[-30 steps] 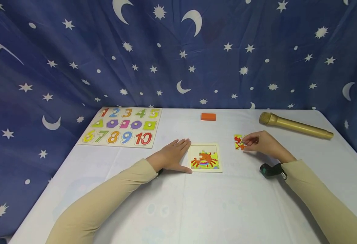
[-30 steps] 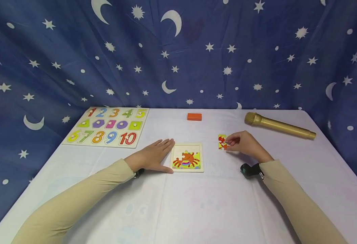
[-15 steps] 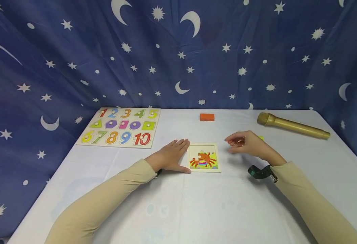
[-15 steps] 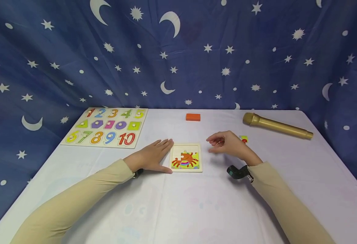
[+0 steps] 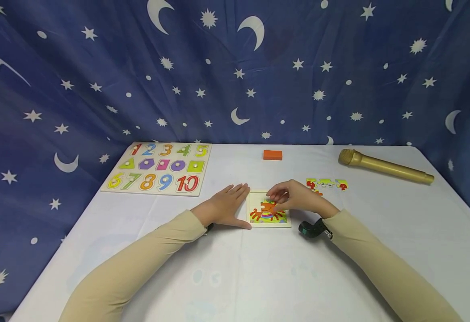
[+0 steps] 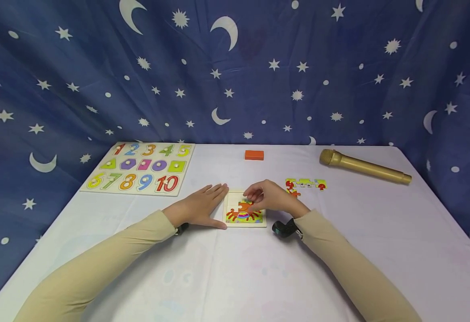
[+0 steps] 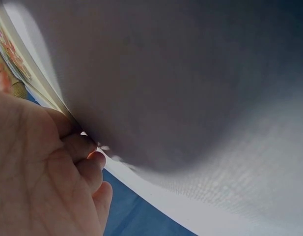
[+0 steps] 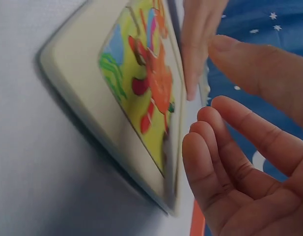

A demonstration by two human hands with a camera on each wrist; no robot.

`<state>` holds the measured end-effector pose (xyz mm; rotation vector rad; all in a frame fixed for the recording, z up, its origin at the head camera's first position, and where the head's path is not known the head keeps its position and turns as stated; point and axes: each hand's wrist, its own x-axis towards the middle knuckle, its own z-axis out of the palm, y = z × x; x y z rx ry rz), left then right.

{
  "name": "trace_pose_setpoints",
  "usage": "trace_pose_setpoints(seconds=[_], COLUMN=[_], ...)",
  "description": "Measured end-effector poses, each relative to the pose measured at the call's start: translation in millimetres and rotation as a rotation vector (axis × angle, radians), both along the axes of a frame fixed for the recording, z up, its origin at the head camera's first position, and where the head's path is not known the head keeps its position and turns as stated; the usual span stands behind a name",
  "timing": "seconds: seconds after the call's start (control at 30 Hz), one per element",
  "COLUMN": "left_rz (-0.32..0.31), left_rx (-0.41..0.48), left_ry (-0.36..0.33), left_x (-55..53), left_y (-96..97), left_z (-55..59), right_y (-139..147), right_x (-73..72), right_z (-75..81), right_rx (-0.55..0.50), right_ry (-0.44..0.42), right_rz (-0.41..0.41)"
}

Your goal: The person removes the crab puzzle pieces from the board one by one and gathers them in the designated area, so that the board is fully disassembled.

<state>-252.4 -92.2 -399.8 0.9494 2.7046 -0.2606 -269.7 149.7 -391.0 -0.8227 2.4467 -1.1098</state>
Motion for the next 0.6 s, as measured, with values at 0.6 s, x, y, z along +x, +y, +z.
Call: trace_pose_setpoints(seconds=[0.6], left_rz=[-0.004], left_rx=[0.004], left_ry=[0.003], left_x=[-1.5], left_y=[-0.2], left_z=[-1.4], right_y=[-16.3], right_x=[-7.0], right_z=[-4.9], right_rx=[0.132], right_ry=[0.025], right_rz=[0.038])
